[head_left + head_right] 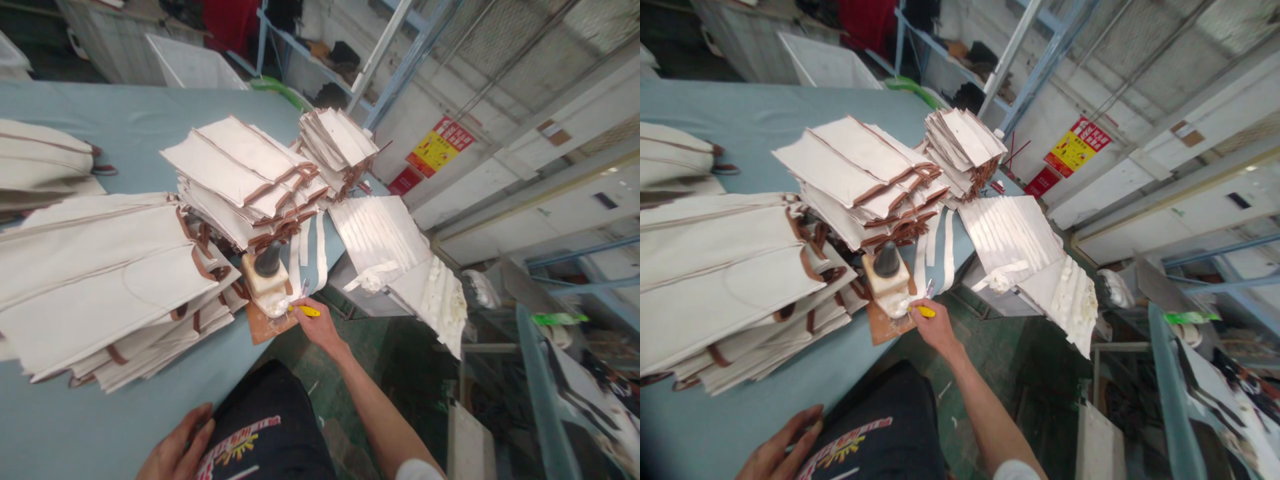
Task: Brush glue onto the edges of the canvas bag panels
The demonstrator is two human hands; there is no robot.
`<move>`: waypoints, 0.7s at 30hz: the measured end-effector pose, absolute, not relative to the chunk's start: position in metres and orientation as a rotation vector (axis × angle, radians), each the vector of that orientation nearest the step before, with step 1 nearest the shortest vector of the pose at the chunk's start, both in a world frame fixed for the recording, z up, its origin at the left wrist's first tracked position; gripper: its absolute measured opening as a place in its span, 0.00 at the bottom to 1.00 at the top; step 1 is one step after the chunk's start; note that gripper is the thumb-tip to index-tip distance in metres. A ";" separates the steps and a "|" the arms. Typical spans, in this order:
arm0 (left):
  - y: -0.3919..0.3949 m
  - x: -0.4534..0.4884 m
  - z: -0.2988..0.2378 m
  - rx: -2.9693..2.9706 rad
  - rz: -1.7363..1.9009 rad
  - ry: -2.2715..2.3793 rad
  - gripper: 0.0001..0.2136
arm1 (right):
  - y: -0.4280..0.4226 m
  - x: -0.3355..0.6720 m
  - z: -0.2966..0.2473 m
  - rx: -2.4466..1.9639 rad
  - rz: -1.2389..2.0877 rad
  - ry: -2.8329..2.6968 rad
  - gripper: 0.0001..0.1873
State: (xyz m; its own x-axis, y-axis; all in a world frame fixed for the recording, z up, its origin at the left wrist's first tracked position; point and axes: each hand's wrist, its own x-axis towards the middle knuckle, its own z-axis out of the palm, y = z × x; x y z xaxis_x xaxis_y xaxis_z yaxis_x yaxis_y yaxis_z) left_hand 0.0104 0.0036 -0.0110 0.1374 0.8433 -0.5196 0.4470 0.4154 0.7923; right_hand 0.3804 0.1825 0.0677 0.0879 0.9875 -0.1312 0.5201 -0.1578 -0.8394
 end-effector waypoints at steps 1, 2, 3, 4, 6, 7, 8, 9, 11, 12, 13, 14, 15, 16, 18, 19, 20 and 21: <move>0.005 0.012 -0.008 1.206 0.426 1.492 0.27 | 0.181 0.382 0.070 -1.749 0.968 -1.491 0.17; 0.006 0.014 -0.007 1.204 0.433 1.501 0.26 | 0.181 0.383 0.072 -1.747 0.964 -1.495 0.16; 0.006 0.016 -0.006 1.201 0.441 1.517 0.26 | 0.180 0.384 0.074 -1.746 0.959 -1.502 0.16; 0.006 0.018 -0.008 1.196 0.452 1.537 0.27 | 0.179 0.384 0.076 -1.747 0.953 -1.512 0.16; 0.005 0.020 -0.013 1.190 0.451 1.547 0.29 | 0.178 0.385 0.079 -1.748 0.939 -1.547 0.16; 0.004 0.020 -0.016 1.191 0.446 1.540 0.30 | 0.177 0.385 0.080 -1.746 0.930 -1.571 0.16; 0.003 0.019 -0.020 1.195 0.448 1.537 0.31 | 0.177 0.385 0.081 -1.742 0.922 -1.601 0.16; 0.003 0.018 -0.023 1.199 0.454 1.539 0.31 | 0.176 0.385 0.081 -1.734 0.913 -1.638 0.16; 0.001 0.015 -0.028 1.213 0.466 1.539 0.31 | 0.177 0.384 0.081 -1.706 0.896 -1.734 0.15; 0.001 0.014 -0.029 1.219 0.467 1.543 0.31 | 0.177 0.385 0.081 -1.688 0.888 -1.790 0.15; 0.000 0.014 -0.029 1.224 0.464 1.549 0.30 | 0.178 0.386 0.080 -1.667 0.882 -1.852 0.16; 0.000 0.015 -0.027 1.227 0.458 1.553 0.29 | 0.179 0.388 0.079 -1.643 0.881 -1.915 0.16; 0.000 0.016 -0.025 1.230 0.453 1.556 0.28 | 0.180 0.390 0.079 -1.618 0.884 -1.980 0.17; 0.000 0.018 -0.022 1.228 0.455 1.561 0.28 | 0.181 0.393 0.079 -1.591 0.890 -2.044 0.17; -0.001 0.023 -0.012 1.224 0.490 1.581 0.27 | 0.182 0.401 0.079 -1.534 0.905 -2.163 0.17; 0.000 0.025 -0.007 1.221 0.517 1.594 0.26 | 0.182 0.404 0.080 -1.506 0.911 -2.214 0.17; 0.000 0.028 -0.001 1.218 0.540 1.606 0.25 | 0.182 0.407 0.081 -1.482 0.913 -2.256 0.17; 0.000 0.030 0.004 1.219 0.559 1.612 0.24 | 0.182 0.409 0.082 -1.460 0.913 -2.291 0.18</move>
State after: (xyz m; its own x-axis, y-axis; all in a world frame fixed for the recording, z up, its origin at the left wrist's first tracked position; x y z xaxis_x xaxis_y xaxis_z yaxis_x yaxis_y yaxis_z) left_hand 0.0301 0.0004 0.0038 0.0053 0.9020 -0.4318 0.4412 0.3854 0.8104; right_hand 0.4095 0.1822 0.0821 -0.4534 0.8856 -0.1010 0.7123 0.2918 -0.6383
